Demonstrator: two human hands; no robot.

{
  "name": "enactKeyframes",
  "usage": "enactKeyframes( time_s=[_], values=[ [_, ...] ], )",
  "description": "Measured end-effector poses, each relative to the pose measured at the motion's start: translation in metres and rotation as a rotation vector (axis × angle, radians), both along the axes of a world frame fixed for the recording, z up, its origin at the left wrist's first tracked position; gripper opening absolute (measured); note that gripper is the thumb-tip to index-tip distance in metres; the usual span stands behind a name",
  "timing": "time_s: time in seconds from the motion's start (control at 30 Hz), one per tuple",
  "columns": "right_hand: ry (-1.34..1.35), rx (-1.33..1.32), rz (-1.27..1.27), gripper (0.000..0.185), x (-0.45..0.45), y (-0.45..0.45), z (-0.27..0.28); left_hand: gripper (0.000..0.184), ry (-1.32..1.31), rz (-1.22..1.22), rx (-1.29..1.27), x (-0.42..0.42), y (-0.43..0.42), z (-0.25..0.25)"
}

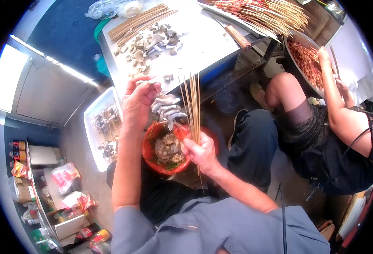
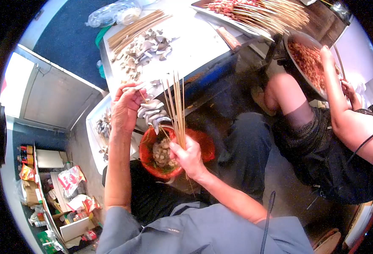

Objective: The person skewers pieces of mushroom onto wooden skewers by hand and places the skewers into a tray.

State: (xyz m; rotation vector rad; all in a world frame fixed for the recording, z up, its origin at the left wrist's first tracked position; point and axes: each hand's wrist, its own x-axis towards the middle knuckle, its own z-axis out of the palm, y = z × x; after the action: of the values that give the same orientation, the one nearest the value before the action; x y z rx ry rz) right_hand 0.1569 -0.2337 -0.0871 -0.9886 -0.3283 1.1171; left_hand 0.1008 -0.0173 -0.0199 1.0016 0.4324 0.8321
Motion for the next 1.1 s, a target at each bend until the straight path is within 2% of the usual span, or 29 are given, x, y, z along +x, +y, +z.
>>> enactKeyframes(
  time_s=[1.1],
  values=[
    [0.012, -0.013, 0.002, 0.008, 0.005, -0.002, 0.005, 0.018, -0.043, 0.063, -0.066, 0.014, -0.012, -0.004]
  ],
)
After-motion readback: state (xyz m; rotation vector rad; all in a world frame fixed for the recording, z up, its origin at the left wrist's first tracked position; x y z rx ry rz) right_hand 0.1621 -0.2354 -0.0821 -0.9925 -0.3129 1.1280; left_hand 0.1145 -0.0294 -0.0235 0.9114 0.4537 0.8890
